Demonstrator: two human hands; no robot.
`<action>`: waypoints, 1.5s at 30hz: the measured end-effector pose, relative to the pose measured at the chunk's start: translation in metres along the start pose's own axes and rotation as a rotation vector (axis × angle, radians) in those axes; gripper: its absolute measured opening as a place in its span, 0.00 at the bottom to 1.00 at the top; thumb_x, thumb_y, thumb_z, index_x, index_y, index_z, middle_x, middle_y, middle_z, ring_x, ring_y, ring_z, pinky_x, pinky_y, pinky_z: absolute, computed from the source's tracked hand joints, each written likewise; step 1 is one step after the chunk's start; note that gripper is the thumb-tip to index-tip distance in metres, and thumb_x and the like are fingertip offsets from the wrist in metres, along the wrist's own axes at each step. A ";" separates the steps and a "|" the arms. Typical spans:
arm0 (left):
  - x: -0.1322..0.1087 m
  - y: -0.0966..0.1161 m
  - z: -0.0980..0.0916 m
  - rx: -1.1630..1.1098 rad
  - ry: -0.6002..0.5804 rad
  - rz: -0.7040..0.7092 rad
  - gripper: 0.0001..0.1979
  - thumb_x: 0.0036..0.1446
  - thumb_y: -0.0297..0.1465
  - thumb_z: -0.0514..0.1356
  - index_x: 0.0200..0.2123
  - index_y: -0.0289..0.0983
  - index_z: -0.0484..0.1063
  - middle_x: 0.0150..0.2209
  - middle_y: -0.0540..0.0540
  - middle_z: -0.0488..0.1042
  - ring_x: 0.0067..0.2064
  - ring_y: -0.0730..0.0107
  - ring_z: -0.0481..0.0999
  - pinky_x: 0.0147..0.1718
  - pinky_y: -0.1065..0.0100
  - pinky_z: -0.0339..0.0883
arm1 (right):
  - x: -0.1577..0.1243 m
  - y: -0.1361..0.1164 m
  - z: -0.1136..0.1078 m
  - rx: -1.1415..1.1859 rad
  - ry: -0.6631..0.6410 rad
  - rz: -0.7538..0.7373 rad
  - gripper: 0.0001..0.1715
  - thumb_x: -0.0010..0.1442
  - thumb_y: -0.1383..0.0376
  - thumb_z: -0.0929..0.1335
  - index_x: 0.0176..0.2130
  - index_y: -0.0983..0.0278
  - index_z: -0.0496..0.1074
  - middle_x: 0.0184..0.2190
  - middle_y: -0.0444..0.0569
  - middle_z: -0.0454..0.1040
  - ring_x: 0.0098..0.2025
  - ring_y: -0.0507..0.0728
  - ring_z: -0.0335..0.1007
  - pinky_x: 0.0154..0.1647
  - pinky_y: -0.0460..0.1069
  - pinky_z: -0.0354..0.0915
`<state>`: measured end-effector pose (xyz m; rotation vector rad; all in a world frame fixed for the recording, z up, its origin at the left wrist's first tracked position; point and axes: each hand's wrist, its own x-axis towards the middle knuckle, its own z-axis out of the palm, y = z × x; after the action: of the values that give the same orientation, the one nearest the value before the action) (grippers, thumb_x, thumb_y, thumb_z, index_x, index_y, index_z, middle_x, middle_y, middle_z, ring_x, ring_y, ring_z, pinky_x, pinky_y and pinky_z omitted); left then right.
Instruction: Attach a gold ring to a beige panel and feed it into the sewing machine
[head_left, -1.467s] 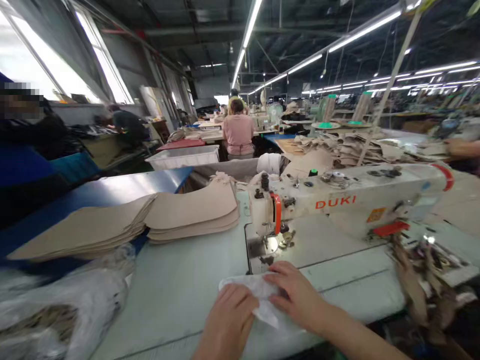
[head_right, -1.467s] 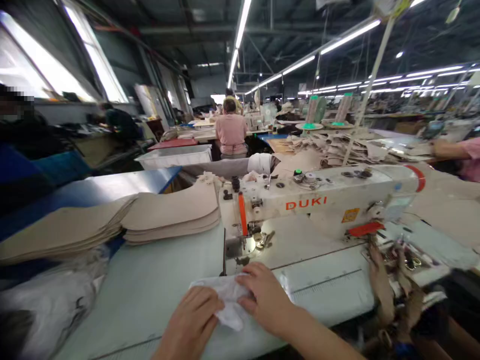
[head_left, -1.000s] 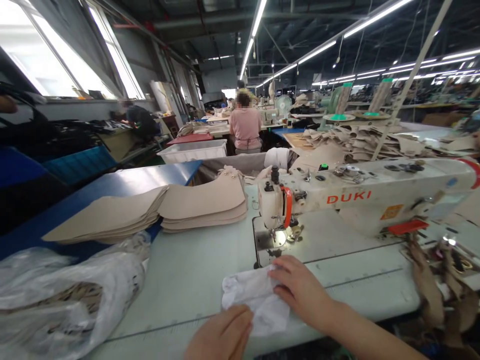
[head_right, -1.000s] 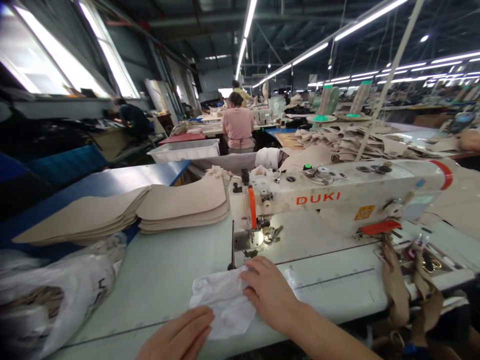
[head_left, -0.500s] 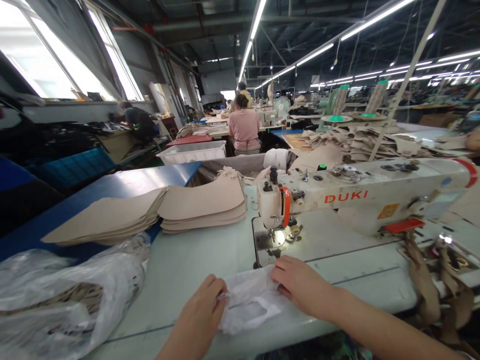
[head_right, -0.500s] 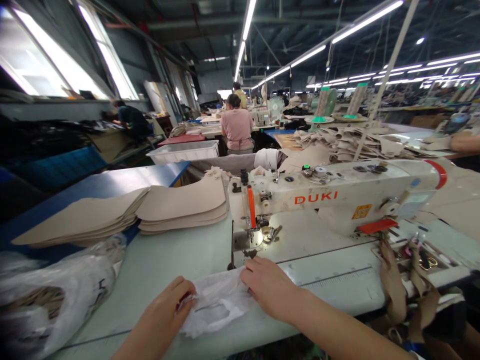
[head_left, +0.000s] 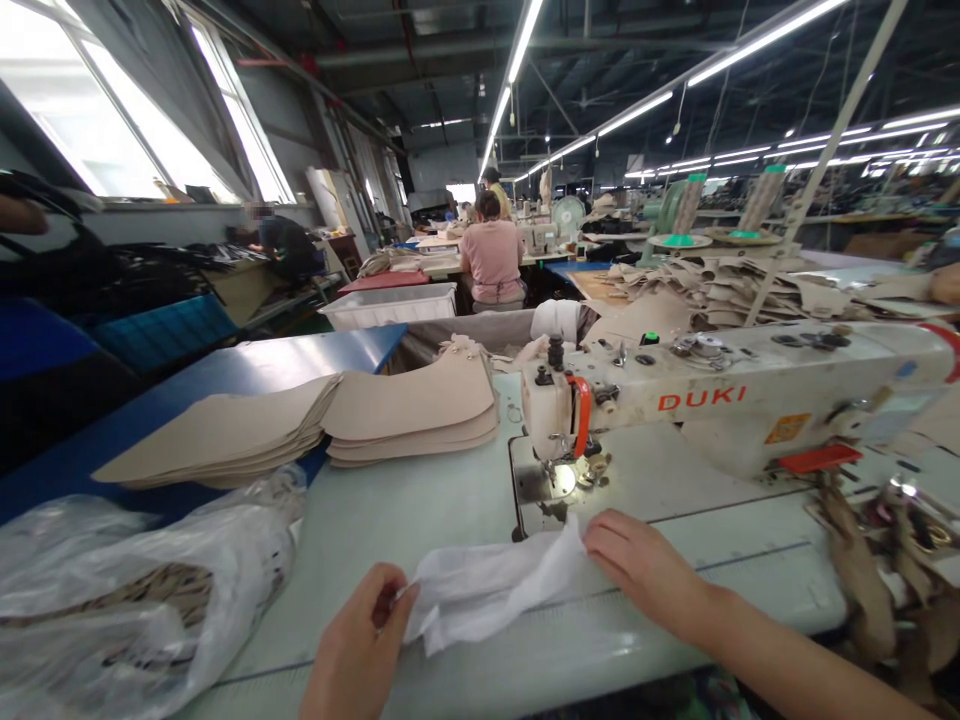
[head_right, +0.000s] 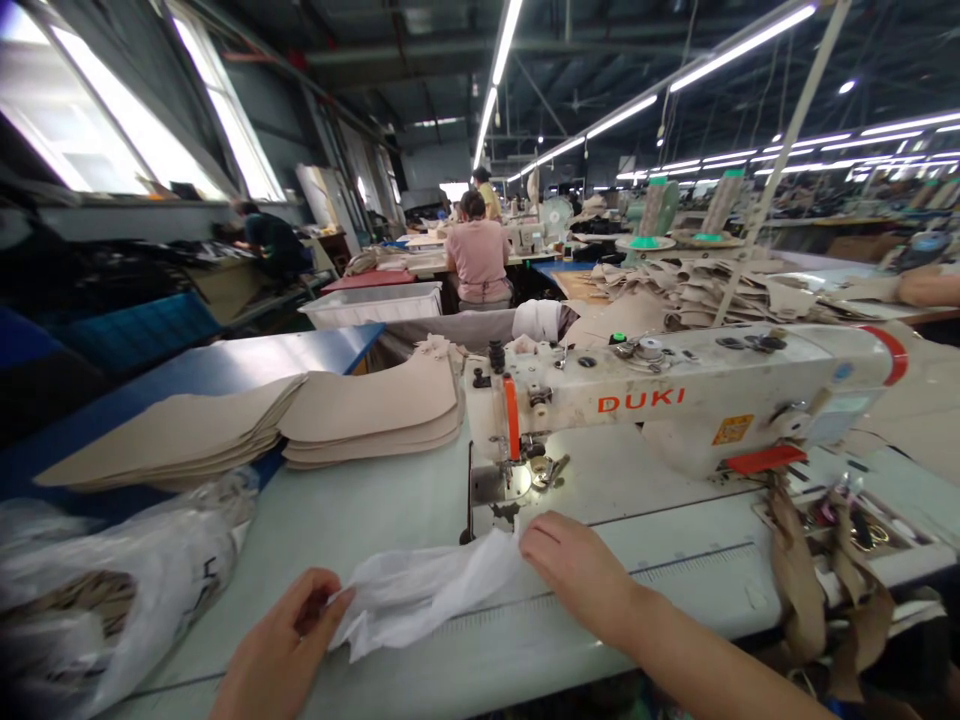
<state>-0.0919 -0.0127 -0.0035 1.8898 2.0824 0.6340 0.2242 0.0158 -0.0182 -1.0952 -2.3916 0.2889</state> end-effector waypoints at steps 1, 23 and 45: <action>0.000 -0.002 0.000 0.039 -0.002 0.031 0.16 0.56 0.44 0.46 0.27 0.40 0.62 0.22 0.50 0.68 0.24 0.68 0.69 0.25 0.68 0.64 | -0.003 0.002 0.000 0.014 -0.002 0.035 0.08 0.63 0.72 0.60 0.35 0.66 0.68 0.33 0.48 0.68 0.36 0.54 0.63 0.38 0.48 0.61; 0.012 0.026 -0.005 0.341 -0.362 0.503 0.16 0.55 0.27 0.55 0.48 0.41 0.70 0.50 0.44 0.70 0.51 0.61 0.68 0.51 0.60 0.63 | -0.029 -0.025 -0.015 0.087 -0.352 -0.143 0.08 0.56 0.75 0.61 0.31 0.66 0.68 0.37 0.50 0.70 0.43 0.54 0.62 0.48 0.48 0.58; 0.078 0.022 -0.014 -0.090 -0.315 0.086 0.15 0.53 0.41 0.47 0.31 0.36 0.65 0.22 0.52 0.64 0.26 0.70 0.64 0.24 0.71 0.53 | 0.027 -0.040 0.007 -0.099 -0.336 0.449 0.38 0.56 0.71 0.62 0.64 0.65 0.49 0.45 0.55 0.71 0.40 0.62 0.71 0.36 0.50 0.62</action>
<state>-0.0884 0.0632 0.0267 1.8957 1.7562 0.4082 0.1791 0.0101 0.0008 -1.7502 -2.4335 0.5485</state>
